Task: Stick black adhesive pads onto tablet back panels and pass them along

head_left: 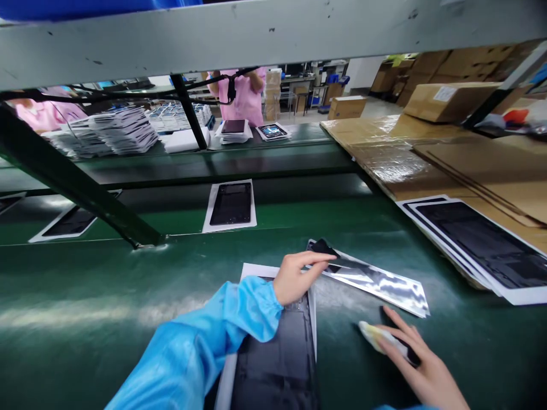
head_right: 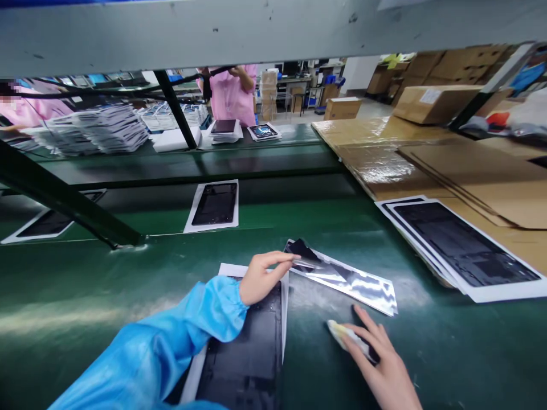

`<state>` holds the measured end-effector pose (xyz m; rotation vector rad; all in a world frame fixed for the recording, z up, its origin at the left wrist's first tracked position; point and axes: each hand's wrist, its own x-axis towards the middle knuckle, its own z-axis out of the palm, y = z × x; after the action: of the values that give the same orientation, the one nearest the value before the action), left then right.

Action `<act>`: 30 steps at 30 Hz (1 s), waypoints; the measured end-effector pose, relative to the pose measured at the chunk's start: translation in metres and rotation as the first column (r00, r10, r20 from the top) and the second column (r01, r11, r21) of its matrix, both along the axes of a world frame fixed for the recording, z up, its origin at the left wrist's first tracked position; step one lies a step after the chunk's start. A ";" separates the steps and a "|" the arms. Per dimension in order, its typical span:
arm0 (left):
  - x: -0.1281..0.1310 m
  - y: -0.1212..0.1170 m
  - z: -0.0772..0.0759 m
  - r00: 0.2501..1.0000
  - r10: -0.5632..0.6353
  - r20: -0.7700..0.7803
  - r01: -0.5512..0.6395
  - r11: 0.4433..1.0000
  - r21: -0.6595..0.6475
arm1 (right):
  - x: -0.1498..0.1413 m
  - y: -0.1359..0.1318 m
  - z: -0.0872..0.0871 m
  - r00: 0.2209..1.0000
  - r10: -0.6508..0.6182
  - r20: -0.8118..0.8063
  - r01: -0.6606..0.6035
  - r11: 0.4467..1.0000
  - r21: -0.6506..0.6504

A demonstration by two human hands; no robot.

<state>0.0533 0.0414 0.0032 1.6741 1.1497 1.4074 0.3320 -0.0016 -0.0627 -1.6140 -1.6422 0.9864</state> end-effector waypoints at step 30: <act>-0.098 -0.069 -0.005 0.838 0.037 -0.544 -0.073 0.996 -0.046 | -0.137 0.001 0.068 0.869 0.489 0.077 -0.486 0.813 0.322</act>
<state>-0.0448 -0.0275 -0.0019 2.0776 1.5402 0.9231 0.1952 -0.0008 0.0057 -0.9760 -2.1433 0.8849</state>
